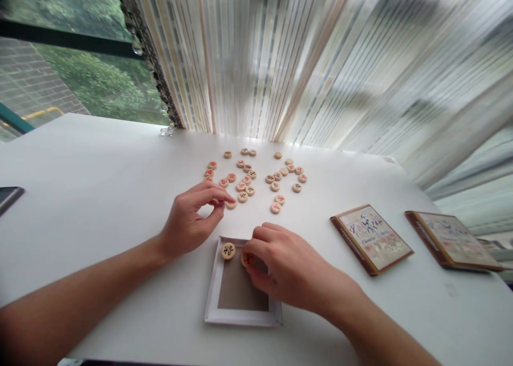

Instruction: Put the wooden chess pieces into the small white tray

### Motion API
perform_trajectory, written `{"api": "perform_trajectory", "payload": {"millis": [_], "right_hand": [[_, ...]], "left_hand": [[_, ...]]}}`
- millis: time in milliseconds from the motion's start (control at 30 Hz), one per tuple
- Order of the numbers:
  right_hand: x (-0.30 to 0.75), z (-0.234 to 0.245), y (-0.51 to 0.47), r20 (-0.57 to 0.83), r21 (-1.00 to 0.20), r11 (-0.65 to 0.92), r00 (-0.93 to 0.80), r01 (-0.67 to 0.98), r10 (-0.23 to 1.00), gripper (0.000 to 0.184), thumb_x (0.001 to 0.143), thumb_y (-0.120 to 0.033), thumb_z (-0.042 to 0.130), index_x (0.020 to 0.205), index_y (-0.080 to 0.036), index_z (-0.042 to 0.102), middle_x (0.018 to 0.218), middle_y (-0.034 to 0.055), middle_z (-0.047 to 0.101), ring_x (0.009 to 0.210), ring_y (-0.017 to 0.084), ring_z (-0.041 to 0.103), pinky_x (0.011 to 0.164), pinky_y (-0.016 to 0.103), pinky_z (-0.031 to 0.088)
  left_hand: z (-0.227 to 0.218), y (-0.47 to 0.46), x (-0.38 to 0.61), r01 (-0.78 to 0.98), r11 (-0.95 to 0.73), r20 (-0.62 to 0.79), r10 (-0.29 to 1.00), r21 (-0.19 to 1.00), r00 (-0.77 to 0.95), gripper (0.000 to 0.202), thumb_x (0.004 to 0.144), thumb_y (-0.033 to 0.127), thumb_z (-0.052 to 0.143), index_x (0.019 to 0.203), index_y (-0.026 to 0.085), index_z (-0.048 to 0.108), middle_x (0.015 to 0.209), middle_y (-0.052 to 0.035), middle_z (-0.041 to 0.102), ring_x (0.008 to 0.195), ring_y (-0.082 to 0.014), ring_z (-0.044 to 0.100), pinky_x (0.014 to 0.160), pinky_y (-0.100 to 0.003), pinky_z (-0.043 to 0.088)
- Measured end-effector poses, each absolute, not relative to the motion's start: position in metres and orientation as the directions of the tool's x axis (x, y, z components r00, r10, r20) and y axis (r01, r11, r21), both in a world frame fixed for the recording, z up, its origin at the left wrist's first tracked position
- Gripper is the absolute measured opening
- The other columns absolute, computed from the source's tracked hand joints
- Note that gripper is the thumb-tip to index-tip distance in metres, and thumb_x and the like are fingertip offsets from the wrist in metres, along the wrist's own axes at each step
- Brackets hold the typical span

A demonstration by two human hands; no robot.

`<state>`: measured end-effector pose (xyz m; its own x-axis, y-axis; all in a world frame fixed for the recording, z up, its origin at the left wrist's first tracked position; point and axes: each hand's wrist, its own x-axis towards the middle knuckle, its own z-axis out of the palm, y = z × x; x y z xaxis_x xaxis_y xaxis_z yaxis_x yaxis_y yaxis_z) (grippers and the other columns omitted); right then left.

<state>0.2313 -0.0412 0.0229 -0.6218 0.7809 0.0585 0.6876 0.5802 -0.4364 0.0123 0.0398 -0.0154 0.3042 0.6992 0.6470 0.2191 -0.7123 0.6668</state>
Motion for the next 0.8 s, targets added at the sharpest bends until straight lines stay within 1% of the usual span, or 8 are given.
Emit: {"api": "perform_trajectory", "payload": {"millis": [267,433,633,800], "right_hand": [[0.227,0.019,-0.043,0.042,-0.354,0.581,-0.608,0.733,0.793,0.011,0.095,-0.011,0.069,0.095,-0.017,0.078,0.083,0.0059,0.07,0.074,0.02,0.065,0.067,0.03,0.047],[0.226,0.015,-0.042,0.056,-0.316,0.57,-0.585,0.758,0.809,0.01,0.091,-0.011,0.069,0.088,-0.017,0.075,0.079,0.0045,0.069,0.069,0.019,0.062,0.065,0.03,0.044],[0.225,0.01,-0.04,0.093,-0.319,0.582,-0.586,0.748,0.805,0.012,0.096,-0.014,0.066,0.099,-0.016,0.077,0.081,0.0054,0.071,0.073,0.02,0.063,0.068,0.03,0.045],[0.225,0.009,-0.04,0.108,-0.318,0.592,-0.592,0.741,0.799,0.014,0.1,-0.018,0.065,0.101,-0.015,0.079,0.081,0.0059,0.072,0.073,0.021,0.064,0.068,0.031,0.046]], "left_hand": [[-0.015,0.039,0.013,0.232,-0.712,0.641,0.7,0.663,0.317,0.031,0.083,-0.003,0.057,0.093,0.017,0.078,0.094,-0.0057,0.076,0.084,-0.0163,0.071,0.076,-0.028,0.059],[-0.015,0.039,0.013,0.23,-0.719,0.65,0.692,0.656,0.313,0.03,0.083,-0.003,0.057,0.092,0.018,0.078,0.092,-0.0055,0.076,0.084,-0.0167,0.072,0.077,-0.029,0.059],[-0.016,0.039,0.013,0.235,-0.728,0.655,0.684,0.644,0.322,0.031,0.083,-0.003,0.057,0.092,0.018,0.078,0.093,-0.0057,0.077,0.085,-0.0174,0.072,0.079,-0.03,0.059],[-0.016,0.039,0.013,0.237,-0.733,0.658,0.679,0.638,0.326,0.031,0.083,-0.003,0.057,0.092,0.017,0.078,0.093,-0.006,0.077,0.085,-0.018,0.072,0.08,-0.031,0.059]]}}
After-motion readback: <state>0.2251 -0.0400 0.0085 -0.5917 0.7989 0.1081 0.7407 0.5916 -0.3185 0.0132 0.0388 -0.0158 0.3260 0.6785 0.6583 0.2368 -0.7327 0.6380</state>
